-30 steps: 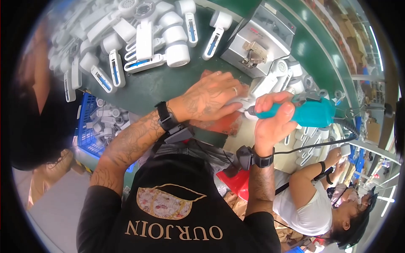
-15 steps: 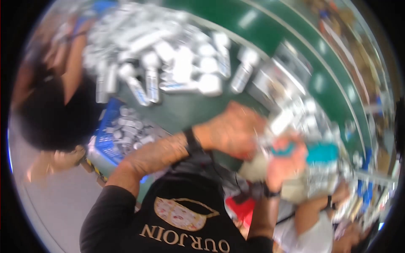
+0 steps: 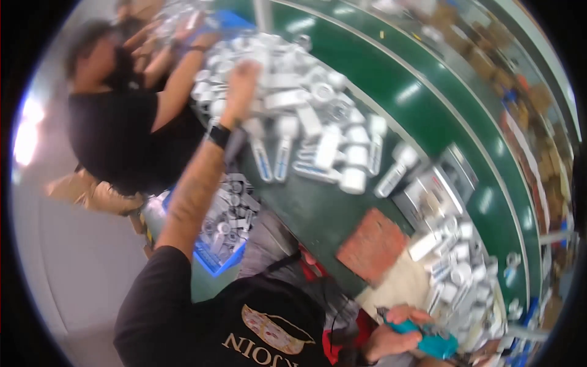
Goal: Assembling small plastic white components using a power screwdriver on a manufacturing line.
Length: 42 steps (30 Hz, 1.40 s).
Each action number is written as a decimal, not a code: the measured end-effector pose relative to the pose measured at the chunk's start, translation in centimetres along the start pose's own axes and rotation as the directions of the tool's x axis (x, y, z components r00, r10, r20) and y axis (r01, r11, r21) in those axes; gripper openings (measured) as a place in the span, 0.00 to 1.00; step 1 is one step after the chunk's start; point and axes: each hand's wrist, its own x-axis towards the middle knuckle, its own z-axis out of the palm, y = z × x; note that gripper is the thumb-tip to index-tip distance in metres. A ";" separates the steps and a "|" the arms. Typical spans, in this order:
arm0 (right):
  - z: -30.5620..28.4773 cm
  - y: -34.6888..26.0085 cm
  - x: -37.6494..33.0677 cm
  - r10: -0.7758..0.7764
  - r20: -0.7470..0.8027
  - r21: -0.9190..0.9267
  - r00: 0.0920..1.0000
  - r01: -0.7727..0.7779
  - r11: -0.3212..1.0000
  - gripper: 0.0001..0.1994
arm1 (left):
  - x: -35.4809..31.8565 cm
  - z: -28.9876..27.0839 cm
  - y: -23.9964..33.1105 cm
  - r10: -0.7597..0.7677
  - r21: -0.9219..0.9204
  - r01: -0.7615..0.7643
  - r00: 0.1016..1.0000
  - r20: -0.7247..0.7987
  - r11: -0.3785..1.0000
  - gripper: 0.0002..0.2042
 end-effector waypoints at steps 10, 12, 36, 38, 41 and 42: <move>-0.6 -0.5 0.1 0.157 0.213 -0.038 0.964 -0.153 0.988 0.35 | -0.4 3.5 27.5 0.068 -0.373 0.133 0.875 0.479 0.918 0.15; -1.0 -0.5 -0.1 0.189 0.228 -0.024 0.955 -0.189 0.982 0.35 | -4.9 7.1 35.0 0.569 -0.648 -0.269 0.762 0.310 0.713 0.12; -4.7 0.6 2.1 0.214 0.130 -0.239 0.968 -0.179 0.954 0.35 | -10.7 7.5 42.6 0.578 -0.601 -0.120 0.471 0.666 0.790 0.15; -4.2 1.5 2.8 0.096 0.104 -0.238 0.990 -0.069 0.969 0.37 | -12.4 7.0 39.8 0.649 -0.649 -0.215 0.516 0.559 0.730 0.16; -2.4 1.3 3.8 0.159 0.109 -0.149 0.981 -0.141 0.979 0.37 | -13.5 5.9 38.1 0.584 -0.671 -0.070 0.565 0.583 0.738 0.16; -1.8 1.0 4.2 0.162 0.163 -0.147 0.973 -0.138 0.979 0.38 | -13.6 5.7 37.8 0.575 -0.667 -0.060 0.570 0.588 0.742 0.16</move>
